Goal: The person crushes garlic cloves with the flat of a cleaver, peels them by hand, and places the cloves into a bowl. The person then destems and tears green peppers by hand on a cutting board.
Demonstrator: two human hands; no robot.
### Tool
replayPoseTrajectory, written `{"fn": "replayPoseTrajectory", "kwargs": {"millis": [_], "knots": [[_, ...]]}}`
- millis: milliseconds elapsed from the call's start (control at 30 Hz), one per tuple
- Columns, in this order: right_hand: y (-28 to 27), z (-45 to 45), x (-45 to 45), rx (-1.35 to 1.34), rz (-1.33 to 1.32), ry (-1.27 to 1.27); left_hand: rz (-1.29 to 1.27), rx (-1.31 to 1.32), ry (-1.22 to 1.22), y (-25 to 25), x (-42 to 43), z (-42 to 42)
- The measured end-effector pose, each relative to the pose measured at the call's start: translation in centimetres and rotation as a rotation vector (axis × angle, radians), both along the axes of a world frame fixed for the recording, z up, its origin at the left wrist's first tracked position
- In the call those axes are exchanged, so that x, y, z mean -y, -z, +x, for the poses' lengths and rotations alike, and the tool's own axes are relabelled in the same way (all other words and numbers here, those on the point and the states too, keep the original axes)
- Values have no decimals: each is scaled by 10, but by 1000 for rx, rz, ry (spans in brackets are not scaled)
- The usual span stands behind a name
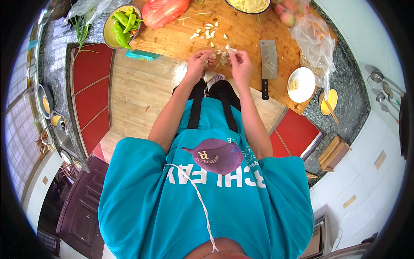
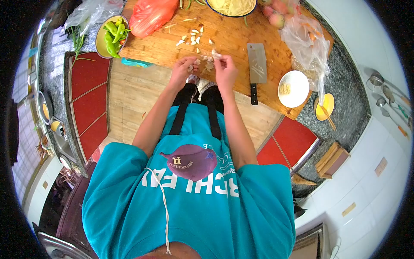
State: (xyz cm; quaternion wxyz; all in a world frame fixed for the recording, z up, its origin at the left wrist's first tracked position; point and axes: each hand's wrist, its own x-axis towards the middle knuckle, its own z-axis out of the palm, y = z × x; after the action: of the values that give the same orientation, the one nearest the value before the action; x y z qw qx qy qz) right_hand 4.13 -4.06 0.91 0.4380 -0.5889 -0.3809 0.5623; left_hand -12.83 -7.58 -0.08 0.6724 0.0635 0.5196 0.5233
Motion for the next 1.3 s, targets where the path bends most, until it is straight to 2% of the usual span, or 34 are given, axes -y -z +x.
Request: {"fn": "replayPoseTrajectory", "kwargs": {"millis": [67,233,300,400,467,533,633,700,767,800,867,933,967,1000,1033,1100,1300], "knots": [[-9,-1,7,629,304,-289,-50,-71,7,-3,3,1],[-9,-2,15,623,342,-305,-6,-273,75,-4,13,7],[-15,-6,16,595,325,-321,12,-272,76,-6,18,7],[-20,-12,16,744,397,-390,-13,-199,36,-5,23,7],[-16,-17,12,839,546,-407,-53,-130,-8,-1,30,7],[-5,-18,12,813,527,-456,-192,-173,-22,1,37,10],[3,-15,16,766,522,-512,-222,-190,78,9,46,7],[0,-14,19,734,540,-523,-222,-162,18,9,49,12],[-12,-11,24,469,280,-514,-219,-134,-41,3,49,14],[-24,-12,27,469,282,-516,-220,-64,-70,-3,47,14],[-46,-19,36,420,303,-462,-220,5,-100,-15,44,14],[-38,-29,48,395,340,-443,-203,206,-124,-22,40,18],[-33,-31,53,372,376,-425,-199,206,-121,-18,38,21],[-28,-28,53,523,548,-505,-163,157,-127,-6,37,26],[-28,-27,55,525,548,-500,-128,107,-133,2,37,30],[-29,-25,61,623,718,-491,-57,68,-44,11,37,32],[-32,-9,63,562,696,-413,-24,197,-31,18,34,31]]}}
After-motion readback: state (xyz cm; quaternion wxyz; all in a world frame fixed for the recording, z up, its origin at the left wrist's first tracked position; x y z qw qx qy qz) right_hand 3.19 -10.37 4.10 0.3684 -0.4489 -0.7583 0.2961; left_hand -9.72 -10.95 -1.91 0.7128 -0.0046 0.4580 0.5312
